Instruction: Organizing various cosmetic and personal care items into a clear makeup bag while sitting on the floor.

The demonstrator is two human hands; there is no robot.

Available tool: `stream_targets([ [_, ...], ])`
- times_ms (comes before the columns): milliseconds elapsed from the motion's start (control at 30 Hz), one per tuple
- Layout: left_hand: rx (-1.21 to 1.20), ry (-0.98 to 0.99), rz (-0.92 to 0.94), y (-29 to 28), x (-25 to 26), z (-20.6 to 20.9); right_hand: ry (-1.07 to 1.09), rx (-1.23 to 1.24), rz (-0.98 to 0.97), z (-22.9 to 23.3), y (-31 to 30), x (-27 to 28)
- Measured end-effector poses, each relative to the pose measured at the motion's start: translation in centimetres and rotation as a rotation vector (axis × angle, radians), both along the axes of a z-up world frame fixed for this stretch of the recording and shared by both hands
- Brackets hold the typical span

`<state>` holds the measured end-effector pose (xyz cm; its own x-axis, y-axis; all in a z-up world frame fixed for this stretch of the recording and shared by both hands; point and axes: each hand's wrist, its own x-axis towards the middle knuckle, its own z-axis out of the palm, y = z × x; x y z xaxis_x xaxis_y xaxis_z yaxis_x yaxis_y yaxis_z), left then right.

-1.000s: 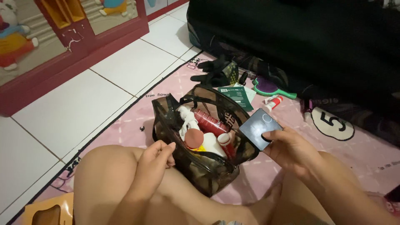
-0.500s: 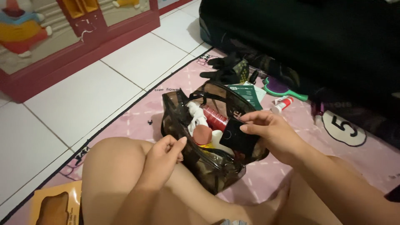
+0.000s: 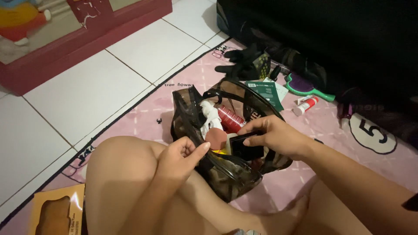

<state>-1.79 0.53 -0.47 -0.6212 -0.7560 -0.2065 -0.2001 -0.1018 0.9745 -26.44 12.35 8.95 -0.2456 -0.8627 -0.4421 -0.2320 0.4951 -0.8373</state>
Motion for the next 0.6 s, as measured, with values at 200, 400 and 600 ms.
stream_targets([
  [200,-0.157,-0.483,-0.025,2.9,-1.2,8.6,-0.075,0.190,0.057,2.7,0.5,0.6],
  [400,-0.090,-0.219,0.104,5.1,0.4,4.3,-0.172,0.234,0.142,2.9,0.8,0.7],
  [600,-0.061,-0.242,-0.011,6.0,2.1,5.7,-0.137,0.308,0.178,3.9,1.0,2.3],
])
